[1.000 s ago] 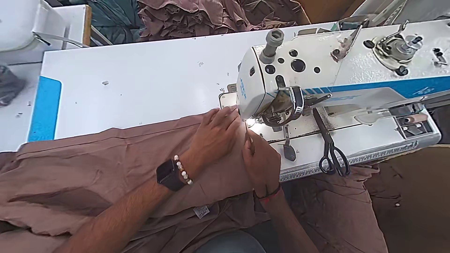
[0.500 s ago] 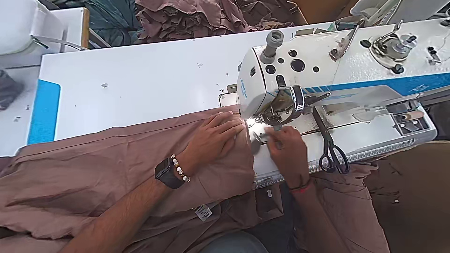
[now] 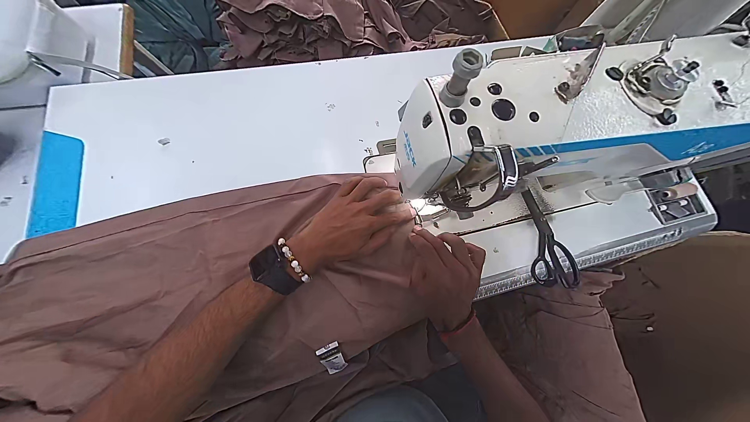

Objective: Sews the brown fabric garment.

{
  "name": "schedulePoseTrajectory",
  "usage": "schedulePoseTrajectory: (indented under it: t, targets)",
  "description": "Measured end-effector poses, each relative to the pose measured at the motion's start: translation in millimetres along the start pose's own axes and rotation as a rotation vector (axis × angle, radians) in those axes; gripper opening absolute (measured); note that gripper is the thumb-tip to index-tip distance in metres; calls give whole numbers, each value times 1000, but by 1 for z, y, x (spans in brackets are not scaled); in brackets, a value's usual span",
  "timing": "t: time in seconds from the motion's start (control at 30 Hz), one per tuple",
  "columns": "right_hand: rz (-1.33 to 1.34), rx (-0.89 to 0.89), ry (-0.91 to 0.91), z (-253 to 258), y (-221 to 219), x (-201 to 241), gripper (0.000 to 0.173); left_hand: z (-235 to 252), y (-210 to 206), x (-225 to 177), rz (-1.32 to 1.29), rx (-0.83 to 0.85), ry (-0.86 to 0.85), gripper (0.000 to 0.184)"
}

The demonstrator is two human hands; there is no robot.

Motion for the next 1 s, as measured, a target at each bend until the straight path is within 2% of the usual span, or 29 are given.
schedulePoseTrajectory:
  t: [0.03,0.1,0.17,0.2,0.3,0.37,0.47,0.57,0.63,0.73,0.87,1.0]
  targets:
    - [15,-8,-38,0,2,-1,26,-1,-3,-9,-4,-10,45,41]
    - [67,17,-154,5,4,-7,24,-4,-9,-28,6,-6,170,58]
    - [120,147,-253,18,4,-12,34,-7,-15,-42,24,18,280,72]
    - [149,210,-277,28,5,-11,31,-8,-15,-46,18,7,304,73]
    - [232,426,-341,55,15,4,26,-11,-13,-45,-24,-78,275,57]
    - [359,407,-399,50,20,11,21,-13,-11,-41,-52,-77,242,48]
    - [668,393,-458,3,20,22,49,-13,-11,-41,-44,-79,242,43]
    - [927,337,-503,-29,27,29,49,-10,-13,-44,14,-110,255,41]
    - [947,301,-506,-27,33,22,43,-8,-12,-46,40,-150,253,39]
    - [829,278,-514,-14,29,16,43,-1,-7,-44,130,-214,211,34]
    - [722,365,-588,-17,32,17,50,-4,-7,-54,158,-129,295,35]
    - [843,358,-574,-32,42,23,44,-11,-12,-53,104,-117,315,37]
Point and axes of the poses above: each hand's wrist, its own z-axis towards the middle knuckle, its own y-axis out of the back of the hand, x = y × z, the point moved 3 cm from there along z, towards the middle knuckle, and after that the axes turned 10 degrees about x, right-handed, at the moved point
